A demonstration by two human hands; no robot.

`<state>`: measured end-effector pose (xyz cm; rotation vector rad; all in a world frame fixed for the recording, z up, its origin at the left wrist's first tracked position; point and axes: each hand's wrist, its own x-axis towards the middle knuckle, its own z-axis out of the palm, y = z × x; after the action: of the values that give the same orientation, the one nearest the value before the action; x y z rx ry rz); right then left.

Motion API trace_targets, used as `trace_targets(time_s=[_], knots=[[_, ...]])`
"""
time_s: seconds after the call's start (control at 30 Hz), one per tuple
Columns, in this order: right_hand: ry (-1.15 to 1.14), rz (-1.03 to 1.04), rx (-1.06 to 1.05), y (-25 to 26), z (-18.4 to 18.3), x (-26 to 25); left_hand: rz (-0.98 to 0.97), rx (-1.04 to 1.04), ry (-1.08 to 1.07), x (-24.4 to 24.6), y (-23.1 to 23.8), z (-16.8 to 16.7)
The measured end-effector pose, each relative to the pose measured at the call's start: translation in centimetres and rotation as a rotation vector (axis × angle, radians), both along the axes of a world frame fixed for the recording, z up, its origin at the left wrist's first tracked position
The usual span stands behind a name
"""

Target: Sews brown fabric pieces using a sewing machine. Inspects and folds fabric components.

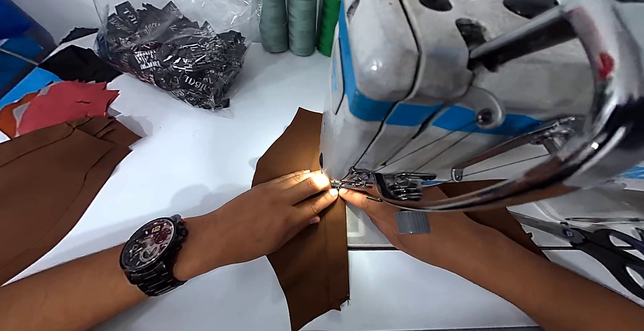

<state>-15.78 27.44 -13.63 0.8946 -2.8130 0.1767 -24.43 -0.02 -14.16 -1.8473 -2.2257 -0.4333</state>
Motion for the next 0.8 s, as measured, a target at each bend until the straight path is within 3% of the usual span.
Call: trace_targets(time_s=[0.17, 0.8], knots=[[-0.21, -0.085, 0.012, -0.8, 3.0, 0.5, 0.002, 0.005, -0.027, 0.0, 0.0, -0.1], [-0.132, -0.103, -0.017, -0.5, 1.3, 0.0, -0.043, 0.002, -0.103, -1.1, -0.2, -0.3]])
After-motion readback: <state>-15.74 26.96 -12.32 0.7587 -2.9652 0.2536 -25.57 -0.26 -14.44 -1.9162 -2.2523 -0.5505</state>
